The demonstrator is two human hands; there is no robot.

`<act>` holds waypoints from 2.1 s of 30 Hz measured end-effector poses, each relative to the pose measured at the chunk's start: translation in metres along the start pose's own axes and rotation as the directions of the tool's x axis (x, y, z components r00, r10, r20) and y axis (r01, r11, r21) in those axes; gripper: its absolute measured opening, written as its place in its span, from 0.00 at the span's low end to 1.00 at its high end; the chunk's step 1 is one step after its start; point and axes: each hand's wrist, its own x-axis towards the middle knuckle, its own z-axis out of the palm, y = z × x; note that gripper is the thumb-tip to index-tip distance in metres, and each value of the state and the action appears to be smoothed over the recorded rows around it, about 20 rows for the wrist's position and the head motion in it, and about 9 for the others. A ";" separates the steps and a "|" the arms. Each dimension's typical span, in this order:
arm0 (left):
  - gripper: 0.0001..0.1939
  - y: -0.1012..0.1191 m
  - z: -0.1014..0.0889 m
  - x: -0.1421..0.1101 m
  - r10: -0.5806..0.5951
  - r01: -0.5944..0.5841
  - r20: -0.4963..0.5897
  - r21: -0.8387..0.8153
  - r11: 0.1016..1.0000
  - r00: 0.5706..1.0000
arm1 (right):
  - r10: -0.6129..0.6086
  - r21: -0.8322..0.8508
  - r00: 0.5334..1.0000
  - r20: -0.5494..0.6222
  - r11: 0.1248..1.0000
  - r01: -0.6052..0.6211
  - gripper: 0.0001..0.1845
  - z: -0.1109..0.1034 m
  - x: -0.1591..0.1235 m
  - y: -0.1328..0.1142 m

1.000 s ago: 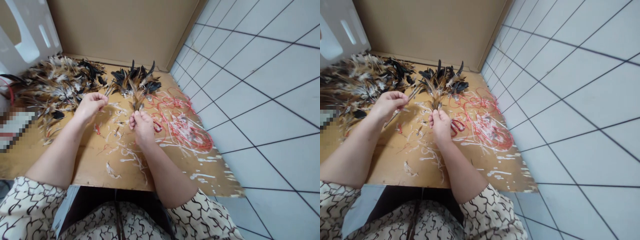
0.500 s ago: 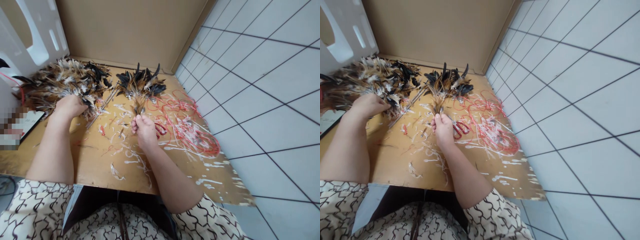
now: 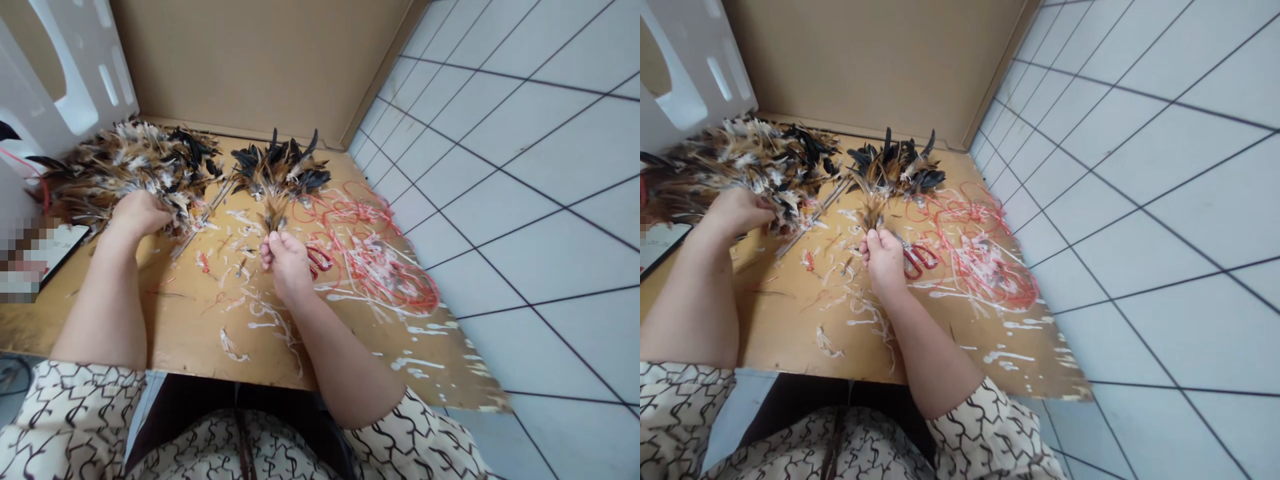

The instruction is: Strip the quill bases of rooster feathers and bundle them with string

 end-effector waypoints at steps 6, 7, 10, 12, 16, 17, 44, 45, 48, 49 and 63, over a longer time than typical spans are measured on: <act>0.07 0.016 0.005 -0.008 0.097 -0.186 -0.161 -0.767 0.614 0.982 | -0.003 0.008 1.000 0.017 1.000 0.003 0.12 0.001 -0.001 0.001; 0.06 0.020 0.009 -0.010 0.170 -0.214 -0.147 -0.838 0.502 0.974 | -0.001 0.008 1.000 0.017 1.000 0.001 0.12 0.001 -0.001 0.002; 0.05 0.036 0.025 -0.015 0.352 -0.212 -0.093 -0.925 0.314 0.931 | 0.008 0.009 1.000 0.017 1.000 -0.008 0.11 0.001 -0.001 0.003; 0.06 0.046 0.036 -0.020 0.446 -0.210 -0.078 -0.944 0.255 0.892 | 0.015 0.010 1.000 0.017 1.000 -0.015 0.11 0.001 -0.001 0.004; 0.09 0.061 0.052 -0.029 0.544 -0.196 -0.054 -0.959 0.206 0.837 | 0.013 0.017 1.000 0.027 1.000 -0.013 0.11 0.000 -0.001 0.005; 0.09 0.064 0.055 -0.031 0.555 -0.187 -0.044 -0.961 0.203 0.831 | 0.007 0.022 0.999 0.032 1.000 -0.008 0.11 0.000 -0.001 0.005; 0.09 0.068 0.060 -0.027 0.267 -0.035 0.000 -0.991 0.127 0.964 | -0.037 0.001 0.997 0.064 0.999 0.037 0.13 -0.002 -0.003 0.003; 0.07 0.066 0.059 -0.024 0.249 -0.055 -0.019 -0.989 0.140 0.968 | -0.034 0.010 0.998 0.060 0.999 0.034 0.13 -0.002 -0.002 0.002; 0.07 0.060 0.058 -0.019 0.257 -0.084 -0.036 -0.980 0.180 0.966 | -0.020 0.038 0.998 0.060 0.999 0.018 0.12 -0.003 -0.001 0.000; 0.08 0.059 0.058 -0.018 0.279 -0.084 -0.026 -0.977 0.195 0.960 | -0.012 0.045 0.998 0.065 0.999 0.009 0.12 -0.003 -0.001 -0.001; 0.09 0.063 0.064 -0.025 0.531 0.026 0.107 -0.987 0.157 0.841 | 0.033 0.076 0.984 0.174 0.996 -0.047 0.12 -0.002 -0.004 -0.002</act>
